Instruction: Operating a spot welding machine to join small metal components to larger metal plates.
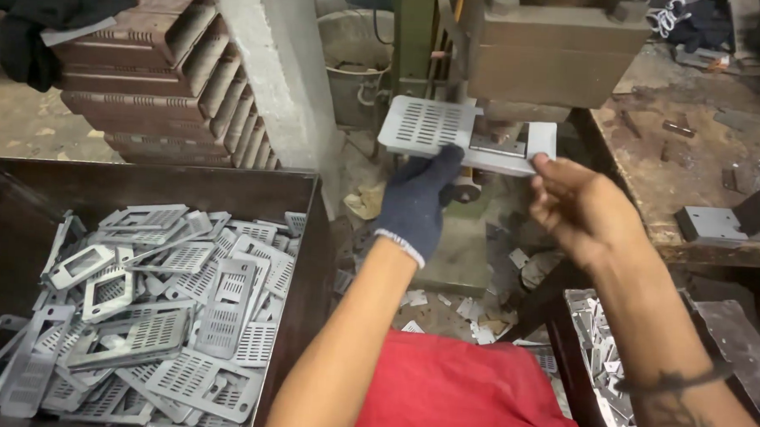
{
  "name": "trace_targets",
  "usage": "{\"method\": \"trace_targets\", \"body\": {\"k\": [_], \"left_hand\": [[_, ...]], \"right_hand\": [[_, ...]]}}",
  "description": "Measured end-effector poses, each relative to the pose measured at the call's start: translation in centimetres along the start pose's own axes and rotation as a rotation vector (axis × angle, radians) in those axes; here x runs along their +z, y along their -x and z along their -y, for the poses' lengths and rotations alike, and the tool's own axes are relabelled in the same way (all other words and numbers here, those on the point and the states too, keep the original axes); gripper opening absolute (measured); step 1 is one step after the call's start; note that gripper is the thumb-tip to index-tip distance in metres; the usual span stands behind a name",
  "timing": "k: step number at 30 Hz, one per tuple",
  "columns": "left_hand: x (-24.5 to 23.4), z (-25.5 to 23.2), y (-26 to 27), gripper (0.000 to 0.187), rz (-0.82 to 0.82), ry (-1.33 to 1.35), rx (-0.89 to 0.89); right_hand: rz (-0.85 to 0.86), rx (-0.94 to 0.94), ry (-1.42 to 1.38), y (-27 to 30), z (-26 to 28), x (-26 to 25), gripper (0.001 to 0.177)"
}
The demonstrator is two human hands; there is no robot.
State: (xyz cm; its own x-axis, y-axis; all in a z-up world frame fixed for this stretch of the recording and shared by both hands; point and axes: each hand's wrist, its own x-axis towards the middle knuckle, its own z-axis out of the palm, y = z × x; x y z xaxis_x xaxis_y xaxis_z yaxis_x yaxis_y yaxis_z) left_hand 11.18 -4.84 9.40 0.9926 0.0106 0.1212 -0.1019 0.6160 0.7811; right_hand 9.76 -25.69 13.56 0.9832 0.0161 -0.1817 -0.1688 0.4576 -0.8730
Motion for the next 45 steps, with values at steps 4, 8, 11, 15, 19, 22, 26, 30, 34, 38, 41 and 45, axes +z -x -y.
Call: {"method": "trace_targets", "body": {"k": [4,8,11,15,19,22,26,30,34,38,41,45], "left_hand": [[-0.1,1.1,-1.7,0.028,0.031,0.080,-0.020],[-0.2,1.6,-2.3,0.029,0.021,0.094,-0.043],[-0.2,1.2,-1.9,0.030,0.012,0.082,-0.046],[0.0,1.3,-1.9,0.029,0.010,0.102,-0.064],[-1.9,1.7,-2.8,0.024,-0.067,0.117,-0.055],[-4.5,1.5,-3.7,0.022,-0.107,0.123,-0.010],[-3.5,-0.6,-2.3,0.020,-0.114,0.112,0.006],[-2.5,-0.8,-1.7,0.020,-0.154,-0.040,0.017],[-2.5,0.1,-2.0,0.020,-0.135,-0.011,0.014],[-2.1,-0.2,-2.0,0.017,-0.145,0.082,-0.039],[-2.2,-0.4,-1.9,0.018,-0.140,0.098,-0.057],[-2.6,-0.1,-2.2,0.021,-0.123,0.050,-0.040]], "right_hand": [[-0.004,0.035,-0.001,-2.3,0.3,-1.0,0.005],[-0.061,0.047,0.035,-2.2,-0.1,-1.1,0.004],[-0.027,0.061,-0.024,-2.3,-0.2,-1.0,0.006],[-0.035,0.053,-0.015,-2.1,-0.2,-1.1,0.006],[-0.011,0.047,-0.034,-2.2,-0.6,-1.6,0.008],[-0.042,0.029,-0.059,-1.4,-0.6,-1.2,0.010],[-0.069,0.032,-0.088,-1.5,-0.6,-1.4,0.009],[-0.040,0.006,-0.067,-1.9,-0.6,-2.7,0.010],[-0.087,-0.008,-0.095,-1.2,-0.2,-2.9,0.009],[-0.044,0.000,-0.087,-1.5,-0.4,-3.3,0.009],[-0.048,0.010,-0.112,-1.3,-0.6,-3.3,0.010],[-0.061,0.013,-0.117,-0.6,-0.4,-3.2,0.010]]}}
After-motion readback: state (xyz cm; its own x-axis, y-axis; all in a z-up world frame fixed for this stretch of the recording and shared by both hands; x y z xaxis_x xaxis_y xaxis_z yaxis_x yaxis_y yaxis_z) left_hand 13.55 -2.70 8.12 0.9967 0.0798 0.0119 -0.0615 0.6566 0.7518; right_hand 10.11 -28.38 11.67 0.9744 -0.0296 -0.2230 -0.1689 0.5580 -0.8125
